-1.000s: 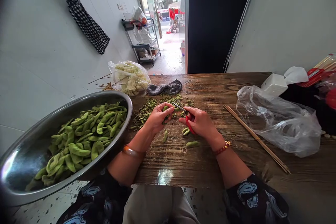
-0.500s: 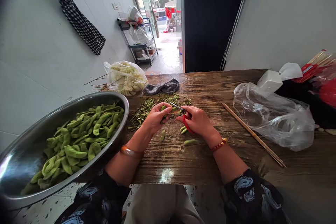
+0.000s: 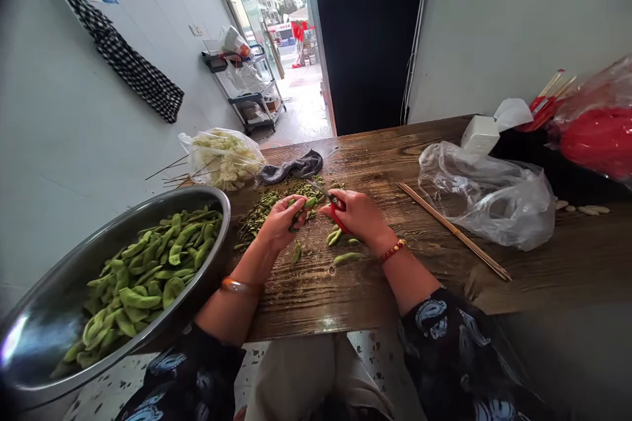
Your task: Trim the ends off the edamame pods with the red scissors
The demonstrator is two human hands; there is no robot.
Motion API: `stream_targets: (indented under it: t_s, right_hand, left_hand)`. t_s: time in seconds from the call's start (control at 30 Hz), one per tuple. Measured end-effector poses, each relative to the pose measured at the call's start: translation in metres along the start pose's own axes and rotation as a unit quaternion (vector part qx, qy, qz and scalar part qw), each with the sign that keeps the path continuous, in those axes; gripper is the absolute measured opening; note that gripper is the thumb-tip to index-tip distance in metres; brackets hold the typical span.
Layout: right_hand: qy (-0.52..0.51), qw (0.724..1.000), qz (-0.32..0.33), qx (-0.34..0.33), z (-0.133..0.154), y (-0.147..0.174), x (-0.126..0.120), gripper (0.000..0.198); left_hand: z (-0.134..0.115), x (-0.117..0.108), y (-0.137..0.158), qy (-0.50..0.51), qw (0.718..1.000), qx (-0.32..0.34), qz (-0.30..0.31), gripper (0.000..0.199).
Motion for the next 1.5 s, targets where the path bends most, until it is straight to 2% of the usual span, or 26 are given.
stream_targets:
  t_s: [0.13, 0.23, 0.3, 0.37, 0.4, 0.47, 0.53, 0.57, 0.6, 0.63, 0.67, 0.7, 0.77, 0.83, 0.93, 1.0, 1.07, 1.17, 1.23, 1.3, 1.4, 1.43, 1.5]
  right_hand:
    - [-0.009, 0.997, -0.063, 0.035, -0.011, -0.002, -0.009, 0.050]
    - [-0.011, 0.996, -0.073, 0.041, -0.014, 0.000, -0.011, 0.051]
    - [-0.014, 0.996, -0.074, 0.036, -0.013, 0.001, -0.011, 0.050]
    - [-0.016, 0.996, -0.078, 0.031, -0.011, 0.002, -0.011, 0.050]
    - [-0.017, 0.996, -0.080, 0.030, -0.011, 0.002, -0.011, 0.050]
    - [-0.017, 0.996, -0.084, 0.030, -0.010, 0.002, -0.011, 0.049]
    - [-0.019, 0.996, -0.086, 0.029, -0.011, 0.002, -0.011, 0.049]
    - [-0.020, 0.996, -0.087, 0.030, -0.011, 0.001, -0.011, 0.049]
    - [-0.020, 0.996, -0.087, 0.030, -0.011, 0.001, -0.011, 0.049]
    - [-0.021, 0.996, -0.086, 0.031, -0.011, 0.001, -0.010, 0.049]
    - [-0.023, 0.996, -0.085, 0.033, -0.011, 0.001, -0.010, 0.049]
    - [-0.025, 0.996, -0.083, 0.034, -0.011, 0.000, -0.009, 0.049]
    - [-0.027, 0.996, -0.081, 0.035, -0.012, 0.001, -0.008, 0.048]
    - [-0.022, 0.996, -0.080, 0.031, -0.012, 0.001, -0.008, 0.047]
    - [-0.010, 0.996, -0.082, 0.022, -0.010, 0.002, -0.009, 0.045]
    - [-0.003, 0.997, -0.080, 0.021, -0.009, 0.002, -0.010, 0.046]
    - [0.003, 0.997, -0.072, 0.019, -0.007, 0.002, -0.009, 0.046]
    - [0.006, 0.998, -0.058, 0.015, -0.005, 0.002, -0.007, 0.045]
    - [0.005, 0.999, -0.052, 0.016, -0.004, 0.001, -0.006, 0.045]
    - [0.003, 0.999, -0.050, 0.017, -0.003, 0.001, -0.005, 0.046]
    - [-0.012, 0.998, -0.055, 0.017, -0.002, 0.000, -0.004, 0.047]
    - [-0.020, 0.998, -0.056, 0.019, -0.002, 0.000, -0.003, 0.048]
    - [-0.035, 0.997, -0.060, 0.026, -0.004, 0.000, -0.003, 0.050]
  left_hand:
    - [-0.017, 0.018, 0.008, -0.020, 1.000, 0.023, 0.004, 0.038]
    - [-0.045, 0.033, 0.023, -0.097, 0.993, 0.071, 0.015, 0.035]
    - [-0.070, 0.033, 0.034, -0.177, 0.978, 0.110, 0.002, 0.032]
    - [-0.098, 0.017, 0.045, -0.274, 0.949, 0.152, -0.047, 0.029]
    - [-0.113, 0.004, 0.051, -0.329, 0.923, 0.177, -0.088, 0.027]
    - [-0.142, -0.028, 0.065, -0.462, 0.845, 0.210, -0.170, 0.024]
    - [-0.166, -0.057, 0.079, -0.606, 0.730, 0.219, -0.227, 0.021]
    - [-0.175, -0.068, 0.086, -0.670, 0.668, 0.220, -0.238, 0.019]
    - [-0.180, -0.075, 0.092, -0.719, 0.620, 0.216, -0.227, 0.020]
    - [-0.182, -0.078, 0.097, -0.749, 0.585, 0.214, -0.226, 0.021]
    - [-0.181, -0.078, 0.102, -0.765, 0.564, 0.215, -0.222, 0.023]
    - [-0.176, -0.074, 0.106, -0.771, 0.560, 0.216, -0.213, 0.024]
    - [-0.154, -0.056, 0.109, -0.762, 0.587, 0.213, -0.173, 0.025]
    - [-0.119, -0.032, 0.106, -0.752, 0.622, 0.193, -0.098, 0.025]
    - [-0.060, -0.007, 0.100, -0.761, 0.640, 0.108, -0.005, 0.022]
    - [-0.031, -0.002, 0.095, -0.758, 0.649, 0.073, 0.008, 0.022]
    - [-0.013, -0.006, 0.090, -0.743, 0.667, 0.053, -0.005, 0.019]
    - [-0.002, -0.013, 0.081, -0.699, 0.712, 0.057, 0.003, 0.010]
    - [-0.002, -0.016, 0.076, -0.657, 0.751, 0.063, 0.015, 0.011]
    - [-0.003, -0.015, 0.070, -0.582, 0.811, 0.056, 0.022, 0.014]
    - [-0.004, -0.008, 0.057, -0.397, 0.917, 0.022, 0.029, 0.019]
    - [-0.005, -0.005, 0.052, -0.331, 0.943, 0.017, 0.028, 0.022]
    - [-0.007, 0.003, 0.041, -0.219, 0.975, 0.017, 0.019, 0.032]
Point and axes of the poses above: each hand's wrist, its own y-axis away from the middle knuckle, its own x-axis out of the palm, z = x × y, the point moved 4 cm from there along -y, towards the middle knuckle, and after that the axes turned 8 degrees about y, right-handed, at the moved point
